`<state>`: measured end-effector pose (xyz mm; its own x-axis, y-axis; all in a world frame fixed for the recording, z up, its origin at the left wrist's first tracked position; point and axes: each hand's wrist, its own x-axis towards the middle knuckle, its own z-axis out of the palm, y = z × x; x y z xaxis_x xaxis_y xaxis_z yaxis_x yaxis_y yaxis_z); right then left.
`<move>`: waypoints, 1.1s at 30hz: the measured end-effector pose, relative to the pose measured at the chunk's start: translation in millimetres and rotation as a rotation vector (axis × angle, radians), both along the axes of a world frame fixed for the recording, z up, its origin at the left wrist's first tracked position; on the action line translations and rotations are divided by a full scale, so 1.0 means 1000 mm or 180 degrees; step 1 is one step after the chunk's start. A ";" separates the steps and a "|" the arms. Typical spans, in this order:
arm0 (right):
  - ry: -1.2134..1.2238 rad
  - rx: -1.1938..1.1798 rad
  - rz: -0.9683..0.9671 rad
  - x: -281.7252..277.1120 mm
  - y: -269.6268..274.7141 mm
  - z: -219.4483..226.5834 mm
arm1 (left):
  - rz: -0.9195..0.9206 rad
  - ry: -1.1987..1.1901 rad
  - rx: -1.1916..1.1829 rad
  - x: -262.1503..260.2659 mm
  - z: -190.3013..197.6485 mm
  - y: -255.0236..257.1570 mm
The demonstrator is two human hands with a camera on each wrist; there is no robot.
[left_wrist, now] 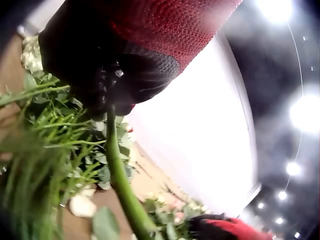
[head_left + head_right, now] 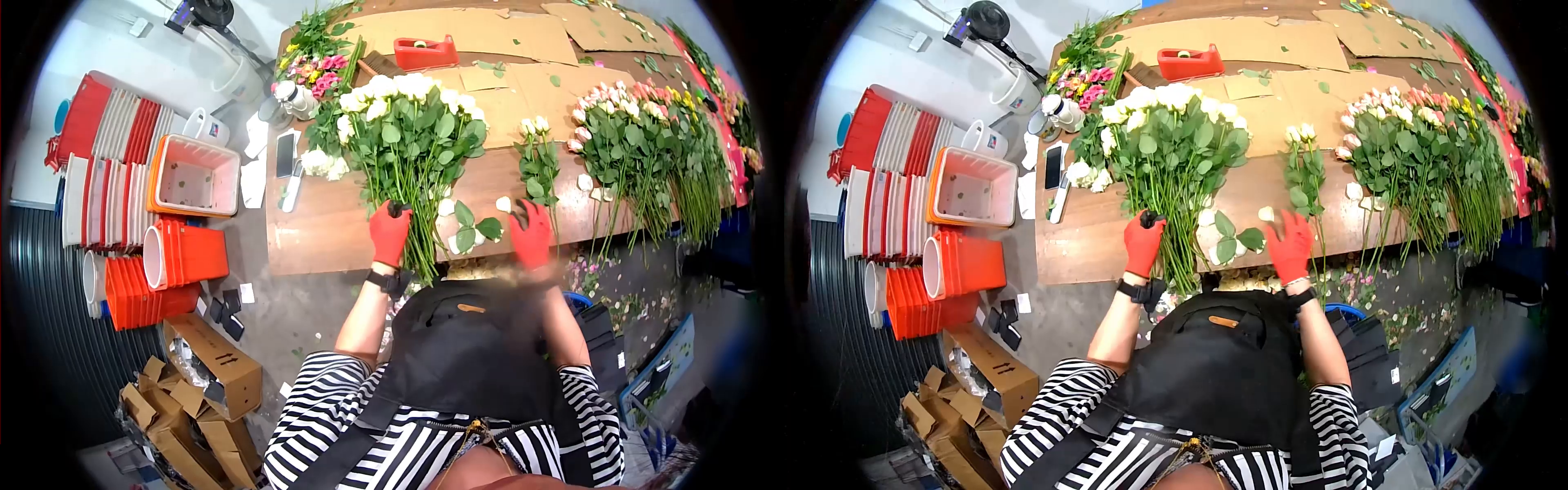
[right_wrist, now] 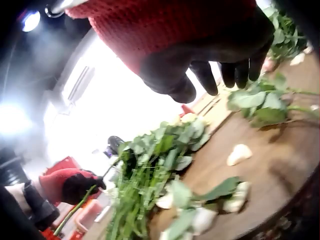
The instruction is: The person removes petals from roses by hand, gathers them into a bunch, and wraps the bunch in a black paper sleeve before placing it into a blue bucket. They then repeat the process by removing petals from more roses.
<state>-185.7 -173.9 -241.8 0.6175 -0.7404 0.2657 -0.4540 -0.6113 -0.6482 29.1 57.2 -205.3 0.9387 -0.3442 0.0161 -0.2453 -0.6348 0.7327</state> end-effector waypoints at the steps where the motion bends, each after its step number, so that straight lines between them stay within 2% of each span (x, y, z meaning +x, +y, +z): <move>1: -0.0143 0.0165 0.0278 0.016 0.014 0.022 | -0.0054 0.0463 -0.0671 -0.003 0.002 0.000; 2: -0.0291 0.0320 0.0554 0.033 0.027 0.048 | -0.0120 0.0922 -0.1348 -0.006 0.005 -0.001; 4: -0.0944 0.2613 0.0966 0.064 0.048 0.067 | -0.0182 0.1631 -0.2084 -0.028 0.042 -0.010; 6: -0.1185 0.2582 0.1493 0.095 0.056 0.081 | -0.0353 0.1688 -0.2278 -0.049 0.055 -0.018; 8: -0.1718 0.2789 0.1626 0.121 0.057 0.103 | -0.0647 0.1760 -0.2286 -0.065 0.062 -0.024; 10: -0.1584 0.2981 0.1303 0.130 0.044 0.111 | -0.0816 0.1554 -0.1970 -0.072 0.061 -0.031; 12: -0.1960 0.2964 0.1421 0.126 0.033 0.119 | -0.1067 0.1213 -0.1936 -0.073 0.067 -0.039; 13: -0.2136 0.2957 0.1494 0.122 0.028 0.122 | -0.1208 0.1504 -0.1854 -0.065 0.081 -0.041; 14: -0.2008 0.2440 0.1291 0.117 0.023 0.126 | -0.1108 0.0874 -0.1841 -0.055 0.072 -0.043; 16: -0.1910 0.2106 0.1230 0.103 0.007 0.123 | -0.0593 0.1372 -0.1991 -0.033 0.102 -0.046; 17: -0.1822 0.2080 0.1231 0.093 0.002 0.120 | -0.0748 0.1047 -0.2623 -0.024 0.121 -0.055; 18: -0.1735 0.2068 0.1243 0.080 0.000 0.117 | -0.0507 0.1020 -0.2873 -0.015 0.137 -0.061; 20: -0.1523 0.1928 0.1226 0.053 0.005 0.108 | -0.0740 0.0866 -0.3155 0.005 0.159 -0.071; 23: -0.1285 0.1562 0.1001 0.003 0.030 0.090 | -0.1131 0.1903 -0.2950 0.004 0.188 -0.061; 26: -0.1086 0.0709 0.0860 -0.025 0.045 0.089 | -0.1438 0.2743 -0.3388 -0.019 0.174 -0.063; 27: -0.0994 0.0461 0.0815 -0.033 0.049 0.091 | -0.1243 0.3028 -0.3463 -0.031 0.171 -0.065; 28: -0.0893 0.0218 0.0764 -0.040 0.052 0.091 | -0.1402 0.3209 -0.3658 -0.042 0.172 -0.068; 30: -0.0916 0.0543 0.0845 -0.050 0.049 0.078 | -0.1384 0.3088 -0.3451 -0.054 0.169 -0.068; 31: -0.0983 0.0808 0.0896 -0.053 0.048 0.072 | -0.1210 0.2475 -0.2913 -0.061 0.179 -0.073; 32: -0.1055 0.1074 0.0948 -0.056 0.046 0.066 | -0.1230 0.2354 -0.2874 -0.062 0.173 -0.071; 33: -0.1061 0.0647 0.0846 -0.048 0.049 0.110 | -0.1253 0.2230 -0.2831 -0.062 0.163 -0.067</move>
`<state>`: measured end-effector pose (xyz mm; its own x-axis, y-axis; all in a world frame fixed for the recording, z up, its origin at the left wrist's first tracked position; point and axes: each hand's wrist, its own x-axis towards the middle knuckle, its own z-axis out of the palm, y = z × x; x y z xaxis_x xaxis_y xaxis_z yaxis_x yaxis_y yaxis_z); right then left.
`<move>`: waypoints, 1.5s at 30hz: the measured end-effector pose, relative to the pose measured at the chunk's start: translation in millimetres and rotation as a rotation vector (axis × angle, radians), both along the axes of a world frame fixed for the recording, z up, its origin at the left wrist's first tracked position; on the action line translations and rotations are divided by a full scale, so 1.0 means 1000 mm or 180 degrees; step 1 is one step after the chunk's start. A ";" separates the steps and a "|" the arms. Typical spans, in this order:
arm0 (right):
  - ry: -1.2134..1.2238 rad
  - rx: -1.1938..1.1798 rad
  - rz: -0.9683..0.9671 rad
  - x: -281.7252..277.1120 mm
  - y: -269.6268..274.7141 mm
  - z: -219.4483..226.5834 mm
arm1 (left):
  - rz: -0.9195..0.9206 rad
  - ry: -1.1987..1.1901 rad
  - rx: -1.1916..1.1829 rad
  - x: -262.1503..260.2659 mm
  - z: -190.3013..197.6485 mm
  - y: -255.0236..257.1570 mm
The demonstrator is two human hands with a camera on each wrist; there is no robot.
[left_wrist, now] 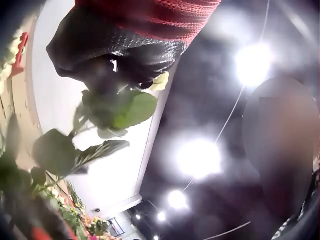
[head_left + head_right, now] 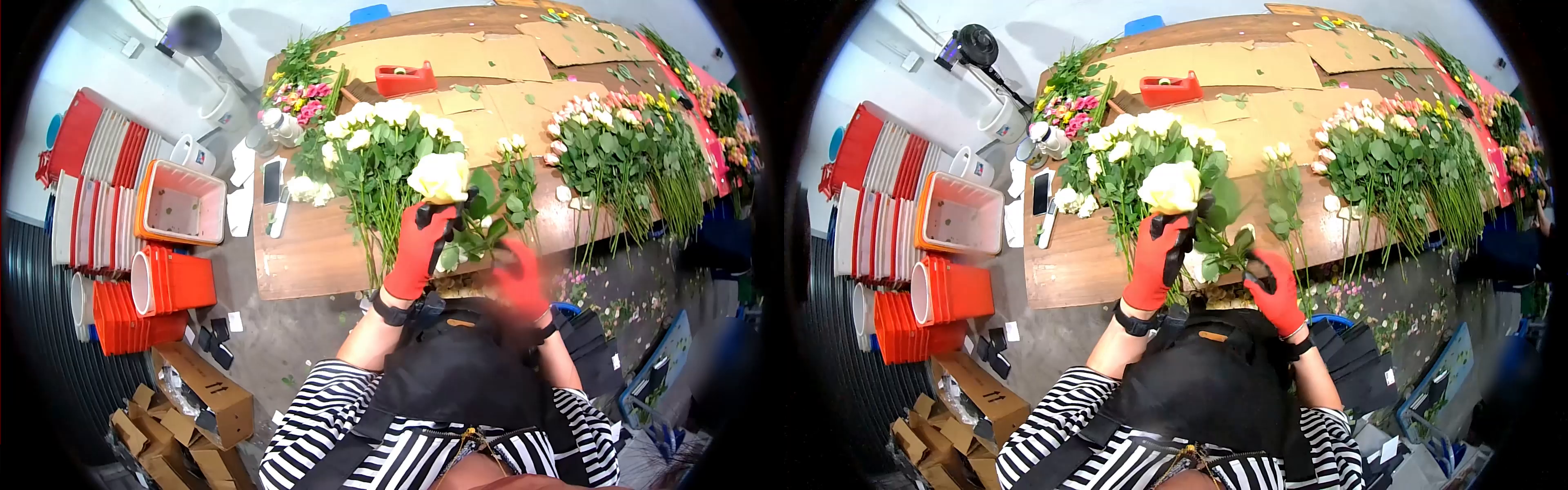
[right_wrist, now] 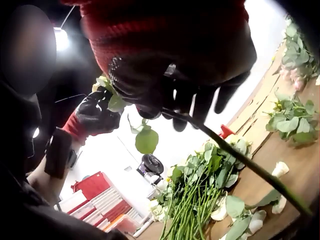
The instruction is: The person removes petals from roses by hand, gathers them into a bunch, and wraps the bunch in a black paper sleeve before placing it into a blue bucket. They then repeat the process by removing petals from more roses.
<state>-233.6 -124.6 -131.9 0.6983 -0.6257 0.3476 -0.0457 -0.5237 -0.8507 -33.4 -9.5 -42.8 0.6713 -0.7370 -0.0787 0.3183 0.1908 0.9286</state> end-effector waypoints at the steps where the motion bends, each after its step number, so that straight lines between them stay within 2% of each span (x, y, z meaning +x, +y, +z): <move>1: -0.0261 0.0369 -0.0094 0.006 -0.002 0.022 | 0.0015 -0.0126 0.0024 -0.002 -0.006 0.005; 3: -0.0775 0.1099 -0.0322 0.010 -0.007 0.057 | 0.0044 -0.0263 0.0213 -0.013 -0.009 0.013; 5: -0.0728 0.1058 -0.0352 0.010 -0.009 0.106 | -0.0214 -0.0331 0.0321 -0.024 -0.002 0.018; 6: -0.0792 0.0321 -0.0124 0.011 -0.016 0.115 | -0.0351 -0.0469 0.0394 -0.027 -0.006 0.021; 7: -0.0892 0.0187 -0.0123 0.016 -0.009 0.138 | -0.0462 -0.0494 0.0315 -0.031 -0.004 0.020; 9: -0.0374 -0.0834 -0.0110 0.022 -0.003 0.174 | -0.0644 -0.0562 0.0140 -0.038 0.004 0.017; 10: -0.0334 -0.1050 -0.0205 0.024 0.000 0.174 | -0.0424 -0.0996 0.0346 -0.040 -0.013 0.020; 13: -0.0421 -0.1495 -0.0397 0.029 0.003 0.165 | 0.0405 -0.2828 0.0584 -0.052 -0.017 0.024; 14: -0.0578 -0.1518 -0.0432 0.031 0.003 0.160 | 0.0083 -0.2065 0.0722 -0.047 -0.021 0.024; 16: -0.0816 -0.1398 -0.0411 0.033 0.005 0.156 | 0.0297 -0.1446 0.0718 -0.048 -0.028 0.025; 18: -0.1453 0.0027 -0.0091 0.041 0.009 0.147 | 0.0454 -0.1077 0.0474 -0.049 -0.019 0.022; 19: -0.1747 0.0747 0.0069 0.045 0.011 0.141 | 0.0301 -0.0643 0.0392 -0.047 -0.018 0.023; 20: -0.1536 0.1407 0.0209 0.039 0.007 0.133 | 0.0144 -0.0205 0.0306 -0.045 -0.017 0.023; 21: -0.1733 0.1956 0.0111 0.037 0.004 0.122 | -0.0015 0.0235 0.0215 -0.043 -0.016 0.022; 22: -0.1922 0.2505 0.0010 0.036 0.000 0.109 | -0.0333 -0.0360 0.0105 -0.038 -0.013 0.021; 23: -0.1975 0.2778 -0.0007 0.032 -0.003 0.101 | -0.0150 -0.0288 0.0120 -0.040 -0.012 0.020; 25: -0.2019 0.2774 0.0055 0.021 -0.018 0.104 | 0.0224 -0.0145 0.0157 -0.045 -0.011 0.017; 26: -0.1923 0.2493 0.0116 0.017 -0.022 0.114 | 0.0175 -0.0195 0.0137 -0.042 -0.006 0.018; 27: -0.1816 0.1540 0.0237 0.021 -0.023 0.130 | 0.0260 -0.0312 0.0029 -0.042 -0.001 0.016; 28: -0.1396 0.1198 -0.0313 0.022 -0.017 0.150 | 0.0338 -0.0429 -0.0078 -0.043 0.004 0.013; 29: -0.1514 0.0895 -0.0407 0.024 -0.014 0.157 | 0.0406 -0.0547 -0.0186 -0.043 0.007 0.009; 31: -0.1119 0.0347 -0.0255 0.021 -0.010 0.174 | 0.0389 -0.1123 0.0082 -0.038 0.007 0.005; 33: -0.0516 -0.0717 -0.0052 0.021 -0.012 0.174 | 0.0534 -0.1699 0.0072 -0.043 0.006 0.001; 34: -0.0339 -0.0803 -0.0265 0.024 -0.004 0.181 | 0.0506 -0.1715 0.0027 -0.045 0.010 -0.001; 37: -0.0232 -0.1020 -0.0516 0.037 0.008 0.174 | 0.0980 -0.2804 0.0063 -0.052 0.015 0.002; 38: -0.0191 -0.1068 -0.0733 0.039 0.012 0.173 | 0.1065 -0.2788 0.0004 -0.053 0.020 0.000; 41: -0.0574 -0.0821 -0.0569 0.040 0.011 0.163 | 0.0694 -0.2055 0.0271 -0.048 0.007 0.001; 44: -0.1245 0.0711 0.0180 0.043 0.015 0.168 | 0.0326 -0.1034 0.0131 -0.047 0.024 0.005; 45: -0.1357 0.0950 0.0427 0.042 0.012 0.164 | 0.0195 -0.0787 -0.0083 -0.046 0.024 0.005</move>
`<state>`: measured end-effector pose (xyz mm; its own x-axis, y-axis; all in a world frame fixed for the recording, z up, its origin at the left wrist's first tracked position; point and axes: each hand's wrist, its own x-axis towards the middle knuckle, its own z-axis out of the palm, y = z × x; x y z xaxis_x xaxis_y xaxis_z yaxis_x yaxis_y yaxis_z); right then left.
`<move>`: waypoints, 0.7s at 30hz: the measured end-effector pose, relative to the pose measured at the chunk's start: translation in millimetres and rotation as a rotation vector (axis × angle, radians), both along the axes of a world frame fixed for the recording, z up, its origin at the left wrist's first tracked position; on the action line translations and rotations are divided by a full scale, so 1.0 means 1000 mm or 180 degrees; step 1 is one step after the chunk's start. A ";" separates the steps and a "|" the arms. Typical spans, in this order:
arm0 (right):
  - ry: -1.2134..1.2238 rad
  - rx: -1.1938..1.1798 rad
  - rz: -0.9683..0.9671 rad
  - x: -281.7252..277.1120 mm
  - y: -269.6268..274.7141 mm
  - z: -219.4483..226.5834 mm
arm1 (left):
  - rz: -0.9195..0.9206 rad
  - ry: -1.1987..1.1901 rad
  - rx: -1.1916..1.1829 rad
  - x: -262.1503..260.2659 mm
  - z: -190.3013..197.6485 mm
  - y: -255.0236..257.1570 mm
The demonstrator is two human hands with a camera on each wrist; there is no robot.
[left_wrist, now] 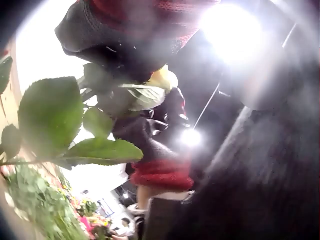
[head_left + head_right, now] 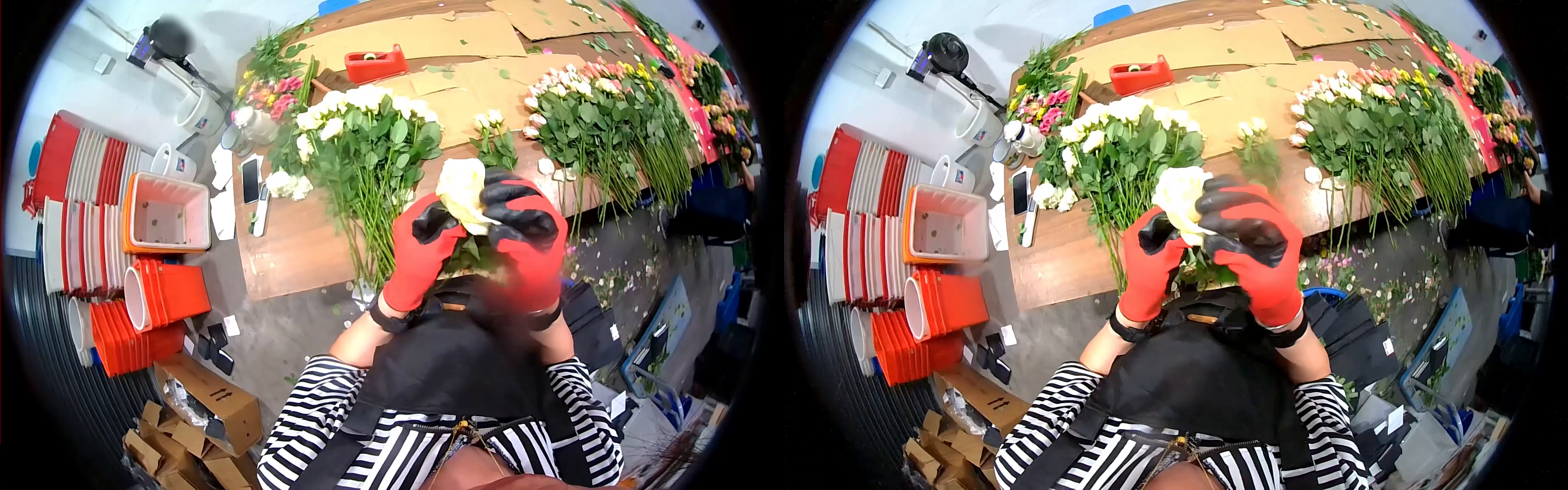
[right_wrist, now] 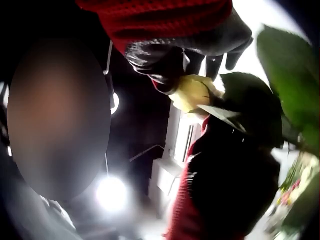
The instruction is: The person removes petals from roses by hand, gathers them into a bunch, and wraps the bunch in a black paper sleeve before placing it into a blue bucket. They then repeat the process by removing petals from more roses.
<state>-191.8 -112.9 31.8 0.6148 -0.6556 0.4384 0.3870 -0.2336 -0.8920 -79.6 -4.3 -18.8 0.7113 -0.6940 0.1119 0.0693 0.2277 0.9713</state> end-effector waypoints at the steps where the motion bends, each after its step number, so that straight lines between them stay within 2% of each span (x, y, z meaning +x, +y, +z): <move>1: -0.0138 0.0191 0.0273 -0.004 -0.007 -0.011 | -0.0159 0.0235 -0.0205 0.002 0.000 -0.001; 2: -0.0242 0.0505 0.0370 -0.007 -0.009 -0.019 | -0.0319 0.0470 -0.0409 0.004 0.000 -0.002; 3: -0.0358 0.0825 0.0456 -0.010 -0.011 -0.027 | -0.0388 0.0719 -0.0044 0.007 0.009 0.000; 4: -0.0480 0.1145 0.0527 -0.011 -0.012 -0.033 | -0.0383 0.1045 -0.0010 0.007 0.020 -0.002; 5: -0.0100 0.1318 0.0473 -0.021 -0.018 -0.032 | -0.0240 0.0771 0.0033 0.008 0.016 -0.003; 7: -0.0639 0.0421 0.0618 -0.012 -0.019 -0.008 | 0.0033 0.0376 0.0082 0.009 0.007 -0.003; 8: -0.0487 0.0402 0.0318 -0.015 -0.017 -0.006 | 0.0158 0.0259 0.0079 0.008 0.004 -0.003; 12: 0.0380 -0.1305 -0.0664 -0.002 -0.006 0.022 | 0.0412 0.0052 -0.0023 0.003 -0.002 -0.009; 14: 0.1328 -0.2320 -0.1342 0.003 0.002 0.029 | 0.0470 -0.0159 -0.0078 0.001 0.001 -0.012; 17: 0.1110 -0.2277 -0.1406 0.009 0.004 0.012 | 0.0631 -0.0558 0.0019 -0.004 0.014 -0.011; 20: 0.0793 -0.1955 -0.1290 0.011 -0.002 0.003 | 0.0476 -0.0332 -0.0015 0.001 -0.006 -0.008; 21: 0.0445 -0.1149 -0.1033 0.016 0.001 0.001 | 0.0304 -0.0214 -0.0062 0.003 -0.004 -0.007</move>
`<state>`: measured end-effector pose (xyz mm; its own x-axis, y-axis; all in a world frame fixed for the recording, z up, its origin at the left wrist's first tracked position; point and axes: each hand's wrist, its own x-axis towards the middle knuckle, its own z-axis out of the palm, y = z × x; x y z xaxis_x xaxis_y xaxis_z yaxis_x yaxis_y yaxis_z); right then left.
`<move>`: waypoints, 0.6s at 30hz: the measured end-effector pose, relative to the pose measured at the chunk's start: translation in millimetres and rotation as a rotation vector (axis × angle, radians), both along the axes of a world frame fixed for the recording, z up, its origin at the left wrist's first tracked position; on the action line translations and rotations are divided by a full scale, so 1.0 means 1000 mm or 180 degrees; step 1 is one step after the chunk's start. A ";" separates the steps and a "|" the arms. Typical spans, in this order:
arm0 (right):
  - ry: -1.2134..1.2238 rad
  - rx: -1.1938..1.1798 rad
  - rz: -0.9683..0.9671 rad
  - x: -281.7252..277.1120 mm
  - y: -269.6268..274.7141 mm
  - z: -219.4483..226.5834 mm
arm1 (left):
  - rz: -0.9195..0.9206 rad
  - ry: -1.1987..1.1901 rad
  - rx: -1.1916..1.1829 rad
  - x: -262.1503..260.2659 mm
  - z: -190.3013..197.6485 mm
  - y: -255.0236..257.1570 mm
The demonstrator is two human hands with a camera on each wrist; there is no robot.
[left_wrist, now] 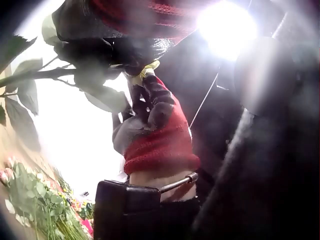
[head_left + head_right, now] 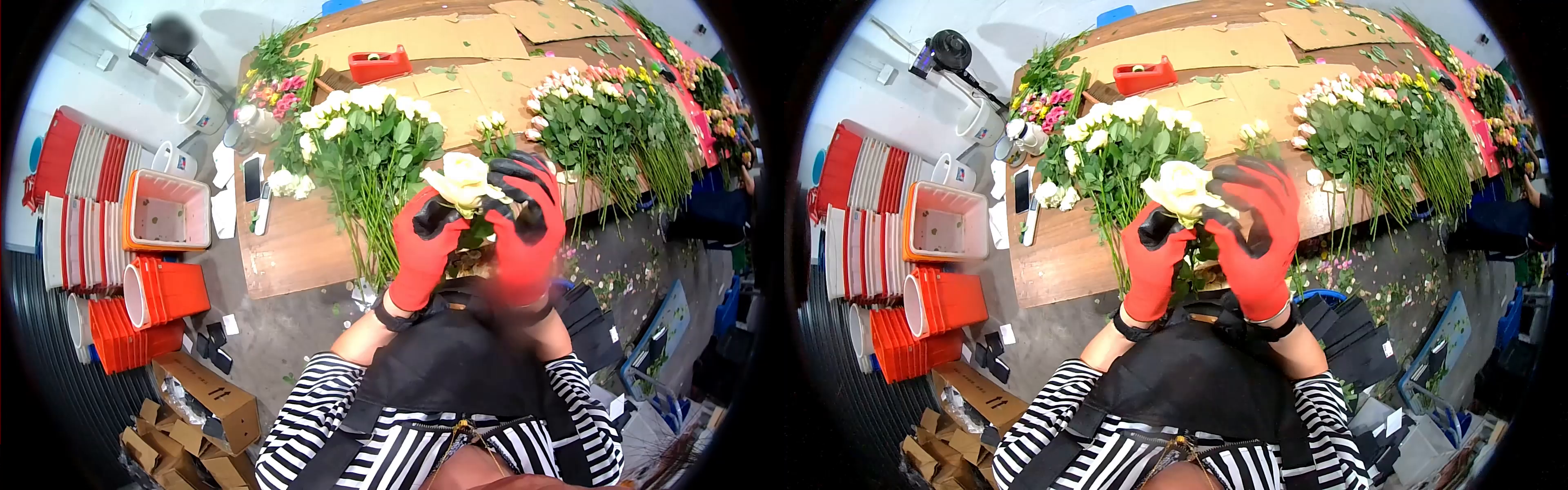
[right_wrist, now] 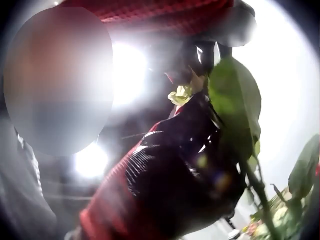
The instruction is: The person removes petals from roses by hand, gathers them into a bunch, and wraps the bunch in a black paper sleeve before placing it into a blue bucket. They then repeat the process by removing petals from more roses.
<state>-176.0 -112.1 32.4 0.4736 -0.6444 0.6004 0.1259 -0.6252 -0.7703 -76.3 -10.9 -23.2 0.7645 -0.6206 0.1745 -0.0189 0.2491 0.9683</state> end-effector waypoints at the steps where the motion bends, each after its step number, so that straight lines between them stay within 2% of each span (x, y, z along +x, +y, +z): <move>1: -0.0413 0.0502 0.0214 0.003 -0.001 -0.004 | -0.0094 0.0191 0.0012 0.000 0.004 0.002; 3: -0.0602 0.2113 0.0834 0.000 -0.004 -0.013 | -0.0285 0.0576 0.0032 -0.001 0.012 0.005; 4: -0.1001 0.2558 0.0879 0.001 -0.004 -0.021 | -0.0282 0.0626 -0.0044 0.000 0.010 0.005; 5: -0.1403 0.2998 0.0922 0.003 -0.005 -0.030 | -0.0280 0.0673 -0.0123 0.002 0.004 0.003; 7: -0.1561 0.3152 0.0944 -0.001 -0.016 -0.043 | -0.0260 0.0669 -0.0189 0.006 0.004 0.003; 9: -0.1389 0.2512 0.1340 -0.018 -0.025 -0.049 | -0.0221 0.0574 -0.0148 0.010 0.009 0.006; 10: -0.1124 0.1874 0.1398 -0.016 -0.028 -0.039 | -0.0011 0.0573 -0.0101 0.008 0.010 0.004; 12: -0.0604 0.0806 0.1208 -0.014 -0.028 -0.013 | 0.0063 0.0563 -0.0151 0.006 0.016 0.006; 14: -0.0534 0.1206 0.0691 -0.013 -0.006 0.014 | 0.0095 0.0555 -0.0204 0.004 0.021 0.005; 15: -0.0212 0.1050 0.0697 -0.011 -0.005 0.019 | 0.0116 0.0277 -0.0151 0.003 0.019 0.005; 17: 0.0439 -0.0044 0.0314 -0.005 -0.004 0.014 | 0.0164 -0.0286 -0.0044 0.003 0.010 0.003; 18: 0.0293 0.0024 0.0147 0.000 0.003 0.014 | 0.0187 -0.0486 -0.0103 0.003 0.006 0.002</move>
